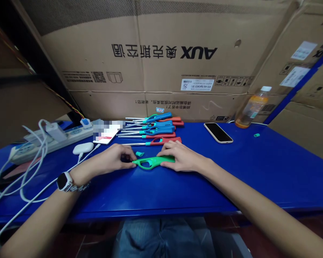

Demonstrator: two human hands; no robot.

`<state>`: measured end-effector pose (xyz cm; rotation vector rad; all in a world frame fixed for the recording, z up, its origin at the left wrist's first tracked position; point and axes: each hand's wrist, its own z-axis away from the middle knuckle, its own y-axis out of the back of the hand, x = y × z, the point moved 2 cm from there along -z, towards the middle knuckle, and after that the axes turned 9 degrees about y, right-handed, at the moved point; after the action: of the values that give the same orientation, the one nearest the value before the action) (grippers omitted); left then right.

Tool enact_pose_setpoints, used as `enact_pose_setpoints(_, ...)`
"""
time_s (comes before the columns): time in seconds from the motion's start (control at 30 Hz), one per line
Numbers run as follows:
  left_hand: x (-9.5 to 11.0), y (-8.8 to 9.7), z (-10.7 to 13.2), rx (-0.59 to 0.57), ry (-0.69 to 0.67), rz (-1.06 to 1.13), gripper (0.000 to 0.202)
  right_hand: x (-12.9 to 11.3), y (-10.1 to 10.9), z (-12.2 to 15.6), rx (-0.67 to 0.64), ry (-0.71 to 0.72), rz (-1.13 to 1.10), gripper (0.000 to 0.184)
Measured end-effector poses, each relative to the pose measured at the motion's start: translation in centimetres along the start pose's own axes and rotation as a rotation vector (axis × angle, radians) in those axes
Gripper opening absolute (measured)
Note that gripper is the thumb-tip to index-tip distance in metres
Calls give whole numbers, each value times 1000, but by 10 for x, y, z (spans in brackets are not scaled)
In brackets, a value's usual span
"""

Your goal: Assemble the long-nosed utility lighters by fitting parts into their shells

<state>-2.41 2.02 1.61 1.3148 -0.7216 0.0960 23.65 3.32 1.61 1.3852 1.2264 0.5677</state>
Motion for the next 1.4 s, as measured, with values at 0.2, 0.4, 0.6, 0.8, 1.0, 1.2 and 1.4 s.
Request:
enact_pose_setpoints(0.2,-1,-1,-1,54,-74,-111,18,2,-3,0,-9,-39,-23,29)
enact_pose_setpoints(0.4,-1,-1,0,57,-110,-115,21,-4,-6,0,16,-126,-26,26)
enact_pose_setpoints(0.6,-1,-1,-3,34,-64,-48,20,-5,-7,5,121,-115,-60,27)
enact_pose_setpoints(0.8,-4,-1,-3,46,-70,-28,21,10,6,4,350,-231,-57,16)
enact_pose_setpoints(1.0,-1,11,-4,223,-87,-28,25,1,4,-29,181,-147,-36,15)
enact_pose_setpoints(1.2,-8,-1,-21,110,-154,-8,26,-16,-13,-53,-7,-90,53,38)
enact_pose_setpoints(1.4,-12,0,-24,84,-105,-4,19,-23,-21,-58,-15,-87,66,30)
